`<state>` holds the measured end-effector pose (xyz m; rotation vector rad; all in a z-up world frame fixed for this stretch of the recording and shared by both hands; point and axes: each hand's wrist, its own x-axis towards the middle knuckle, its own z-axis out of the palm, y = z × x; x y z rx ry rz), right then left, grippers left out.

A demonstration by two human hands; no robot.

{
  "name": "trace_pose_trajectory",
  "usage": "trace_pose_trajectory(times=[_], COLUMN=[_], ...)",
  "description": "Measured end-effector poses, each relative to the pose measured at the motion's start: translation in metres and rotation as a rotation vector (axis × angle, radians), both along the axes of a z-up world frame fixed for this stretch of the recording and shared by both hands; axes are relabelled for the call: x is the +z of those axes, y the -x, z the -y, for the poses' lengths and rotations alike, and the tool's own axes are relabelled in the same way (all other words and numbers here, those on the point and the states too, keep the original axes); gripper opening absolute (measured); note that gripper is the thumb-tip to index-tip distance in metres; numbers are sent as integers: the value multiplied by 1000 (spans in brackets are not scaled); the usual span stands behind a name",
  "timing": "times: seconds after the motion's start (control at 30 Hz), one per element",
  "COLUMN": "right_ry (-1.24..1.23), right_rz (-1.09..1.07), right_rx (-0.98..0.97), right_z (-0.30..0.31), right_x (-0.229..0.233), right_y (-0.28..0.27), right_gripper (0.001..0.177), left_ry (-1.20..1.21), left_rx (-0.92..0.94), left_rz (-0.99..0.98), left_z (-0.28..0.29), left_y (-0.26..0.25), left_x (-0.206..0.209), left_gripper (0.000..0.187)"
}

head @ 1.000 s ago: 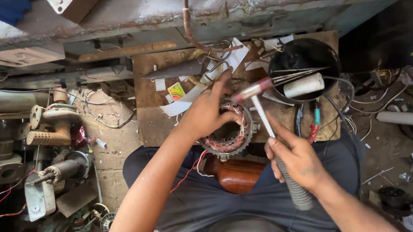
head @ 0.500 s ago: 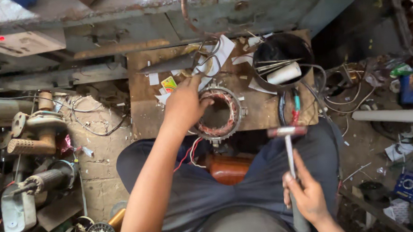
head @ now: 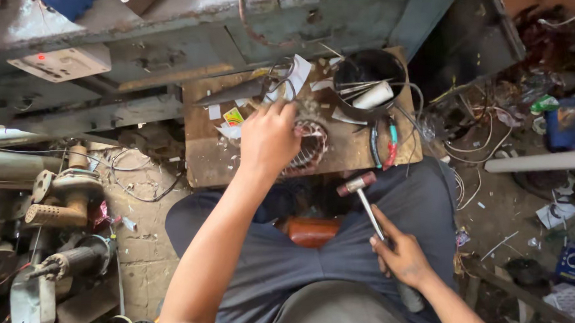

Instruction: The person sits on the floor in a workshop and uses a hammer to repeatedly tap the copper windings of a motor stator. The person holds the stator with one hand and strikes it with the hammer in the other, rotating the component to access different sections.

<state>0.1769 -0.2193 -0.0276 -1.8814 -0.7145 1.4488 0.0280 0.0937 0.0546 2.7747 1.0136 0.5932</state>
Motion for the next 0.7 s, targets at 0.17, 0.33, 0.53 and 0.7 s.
trace_pose_trajectory(times=[0.17,0.33,0.53,0.7], right_ry=[-3,-187,-612,-859], right_rz=[190,292,649,953], right_rx=[17,29,127,109], right_z=[-6,-18,-65,-78], right_x=[15,38,54,53], right_y=[9,24,41,50], right_gripper=[73,74,60,54], left_ry=[-322,-26,513,635], left_rx=[-116,-144,-93,4], left_rz=[46,167,284,102], left_z=[-4,-16,-64,-57], left_y=[-7,0,-5,-7], left_x=[-5,-4,-19,-15], left_gripper=[46,60,31,56])
